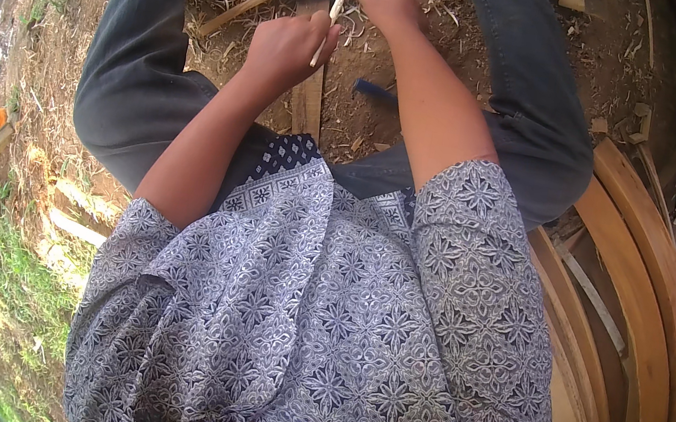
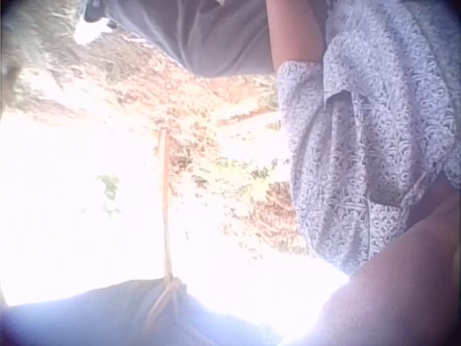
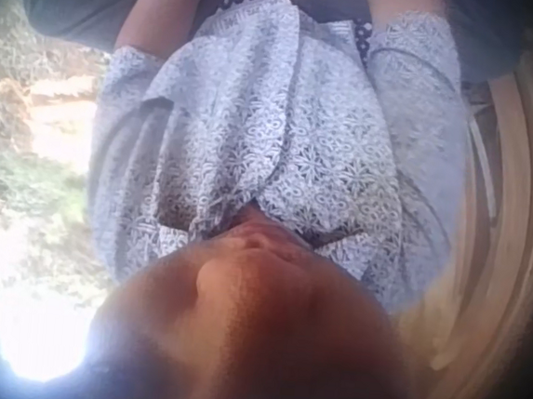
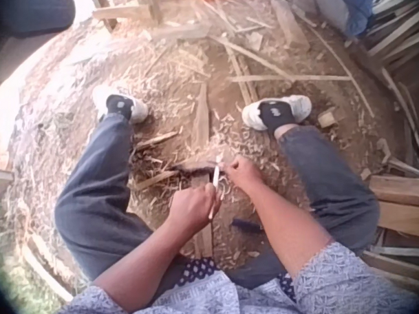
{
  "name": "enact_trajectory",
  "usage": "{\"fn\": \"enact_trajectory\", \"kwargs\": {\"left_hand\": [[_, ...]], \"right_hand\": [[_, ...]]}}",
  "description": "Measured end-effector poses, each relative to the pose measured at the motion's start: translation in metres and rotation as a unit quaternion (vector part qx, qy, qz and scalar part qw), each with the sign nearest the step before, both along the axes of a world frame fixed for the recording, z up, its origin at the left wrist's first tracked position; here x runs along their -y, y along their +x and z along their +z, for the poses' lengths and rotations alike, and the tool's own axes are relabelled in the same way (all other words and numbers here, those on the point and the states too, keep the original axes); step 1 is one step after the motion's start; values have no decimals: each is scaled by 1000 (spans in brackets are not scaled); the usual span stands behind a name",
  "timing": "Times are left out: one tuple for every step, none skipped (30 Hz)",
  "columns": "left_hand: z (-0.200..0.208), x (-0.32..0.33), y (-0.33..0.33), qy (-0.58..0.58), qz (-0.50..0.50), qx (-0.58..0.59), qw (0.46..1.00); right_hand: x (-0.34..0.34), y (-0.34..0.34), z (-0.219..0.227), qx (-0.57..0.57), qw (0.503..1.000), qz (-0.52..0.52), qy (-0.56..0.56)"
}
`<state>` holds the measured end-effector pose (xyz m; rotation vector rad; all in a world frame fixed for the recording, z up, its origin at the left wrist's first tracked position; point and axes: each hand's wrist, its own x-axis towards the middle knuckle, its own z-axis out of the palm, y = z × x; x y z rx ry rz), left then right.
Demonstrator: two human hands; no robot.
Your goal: The person sits on the ground and uses a knife to shave thin strips from a small piece of wood. They hold the wood in their left hand and the knife in their right, repeatedly scraping the blade along the wood to produce shavings.
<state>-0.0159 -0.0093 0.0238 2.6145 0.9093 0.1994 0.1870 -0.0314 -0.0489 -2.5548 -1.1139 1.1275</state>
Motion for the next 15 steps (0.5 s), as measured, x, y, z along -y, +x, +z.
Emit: {"fn": "enact_trajectory", "kwargs": {"left_hand": [[2,0,0,-10,1,-1,1000],[3,-1,0,-19,3,-2,1000],[4,-1,-1,-29,6,-5,1000],[4,-1,-1,-31,7,-5,999],[4,-1,-1,-33,8,-5,999],[4,-2,0,-35,8,-4,999],[5,-3,1,-35,9,-7,999],[5,-2,1,-35,10,-10,999],[6,-1,0,-38,11,-15,999],[7,-1,0,-39,12,-16,999],[7,-2,0,-41,12,-16,999],[7,-2,0,-43,13,-15,999],[8,-3,1,-40,13,-10,999],[8,-3,2,-36,13,-5,999],[9,-4,2,-32,11,1,999]], "right_hand": [[0,1,-5,-5,1000,-2,2],[1,4,-9,-10,1000,-3,8],[2,5,-10,-17,1000,-3,13],[2,5,-12,-23,1000,-2,19],[2,4,-14,-27,999,-10,20],[0,3,-16,-30,999,-19,21],[-2,2,-17,-33,999,-27,23],[-3,2,-19,-24,999,-32,20],[-3,0,-18,-17,999,-36,15],[-3,-2,-18,-10,999,-40,10],[-3,-3,-18,-16,999,-42,10],[-2,-2,-17,-22,999,-44,10],[-2,-1,-17,-28,999,-46,10],[-3,-1,-18,-26,998,-48,14],[-4,0,-22,-24,998,-52,20]]}}
